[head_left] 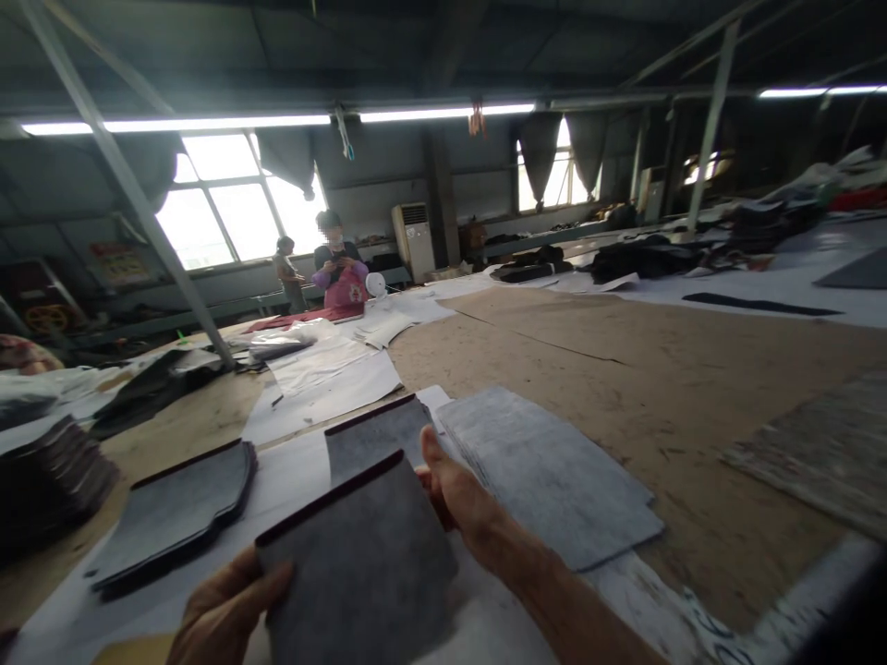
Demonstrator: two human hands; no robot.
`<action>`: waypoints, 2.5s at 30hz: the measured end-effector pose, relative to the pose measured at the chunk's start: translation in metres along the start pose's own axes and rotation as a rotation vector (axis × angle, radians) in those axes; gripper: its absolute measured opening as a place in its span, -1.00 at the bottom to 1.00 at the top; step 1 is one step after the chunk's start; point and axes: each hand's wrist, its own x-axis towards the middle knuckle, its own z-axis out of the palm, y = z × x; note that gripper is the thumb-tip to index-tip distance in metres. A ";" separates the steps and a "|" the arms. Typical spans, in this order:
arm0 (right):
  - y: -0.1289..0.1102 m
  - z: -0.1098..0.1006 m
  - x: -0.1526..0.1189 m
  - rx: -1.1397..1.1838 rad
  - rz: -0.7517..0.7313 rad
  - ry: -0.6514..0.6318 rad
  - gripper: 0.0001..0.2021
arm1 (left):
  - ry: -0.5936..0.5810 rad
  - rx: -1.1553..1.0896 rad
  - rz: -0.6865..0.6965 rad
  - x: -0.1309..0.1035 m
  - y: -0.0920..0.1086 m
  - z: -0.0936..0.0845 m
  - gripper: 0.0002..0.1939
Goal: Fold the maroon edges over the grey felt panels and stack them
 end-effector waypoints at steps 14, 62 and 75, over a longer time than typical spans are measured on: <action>0.005 -0.011 0.011 -0.641 0.017 0.617 -0.85 | -0.032 0.406 0.281 0.092 0.041 0.052 -0.67; 0.034 -0.088 -0.094 -1.379 -0.183 0.262 -0.54 | -0.239 1.206 1.326 0.004 -0.037 0.095 -0.73; 0.041 -0.110 -0.081 -0.929 -0.084 0.704 -0.65 | -0.578 1.241 1.056 0.009 -0.030 0.172 -0.71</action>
